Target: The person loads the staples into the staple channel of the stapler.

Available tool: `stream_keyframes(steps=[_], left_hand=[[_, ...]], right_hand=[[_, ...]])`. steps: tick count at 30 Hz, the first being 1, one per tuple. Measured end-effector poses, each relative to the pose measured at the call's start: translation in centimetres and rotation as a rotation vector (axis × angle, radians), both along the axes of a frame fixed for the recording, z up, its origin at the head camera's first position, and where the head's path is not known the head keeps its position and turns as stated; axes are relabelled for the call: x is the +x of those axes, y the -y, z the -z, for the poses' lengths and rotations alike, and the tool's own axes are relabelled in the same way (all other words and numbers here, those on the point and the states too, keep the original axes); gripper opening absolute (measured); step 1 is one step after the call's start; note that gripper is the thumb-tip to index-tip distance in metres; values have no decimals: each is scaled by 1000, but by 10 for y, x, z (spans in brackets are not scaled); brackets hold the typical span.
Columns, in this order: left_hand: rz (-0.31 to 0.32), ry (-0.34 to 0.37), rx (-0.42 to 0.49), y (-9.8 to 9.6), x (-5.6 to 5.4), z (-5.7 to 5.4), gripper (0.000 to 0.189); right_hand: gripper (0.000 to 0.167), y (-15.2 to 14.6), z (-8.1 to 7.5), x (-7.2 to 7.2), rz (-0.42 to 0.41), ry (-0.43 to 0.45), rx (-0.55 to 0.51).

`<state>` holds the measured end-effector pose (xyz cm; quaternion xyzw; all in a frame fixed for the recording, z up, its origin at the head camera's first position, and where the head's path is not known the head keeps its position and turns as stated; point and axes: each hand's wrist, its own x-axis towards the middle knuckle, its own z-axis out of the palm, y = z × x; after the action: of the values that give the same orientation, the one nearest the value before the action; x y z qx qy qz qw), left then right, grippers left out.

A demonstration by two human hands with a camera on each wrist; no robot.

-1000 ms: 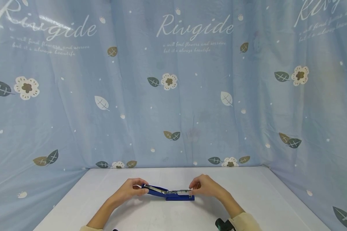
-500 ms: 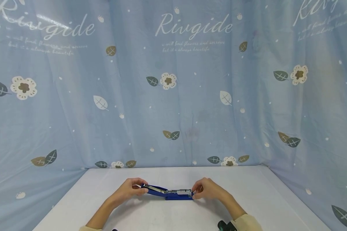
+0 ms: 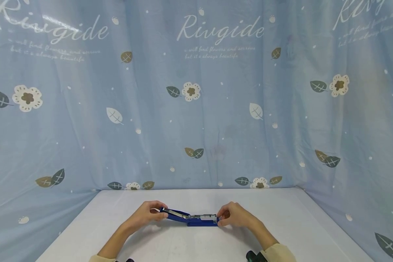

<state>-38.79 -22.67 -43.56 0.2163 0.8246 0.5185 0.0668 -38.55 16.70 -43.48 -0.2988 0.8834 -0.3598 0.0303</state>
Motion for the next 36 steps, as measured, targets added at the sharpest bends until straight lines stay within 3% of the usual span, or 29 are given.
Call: stream_keyframes(steps=[9, 17, 36], left_hand=[[-2, -26, 3, -2, 1, -2, 39], [16, -8, 47, -6, 1, -8, 47], [-54, -4, 113, -23, 4, -15, 52]], right_hand=[[18, -1, 2, -2, 0, 15, -4], [19, 0, 0, -2, 5, 21, 1], [19, 0, 1, -5, 2, 27, 8]])
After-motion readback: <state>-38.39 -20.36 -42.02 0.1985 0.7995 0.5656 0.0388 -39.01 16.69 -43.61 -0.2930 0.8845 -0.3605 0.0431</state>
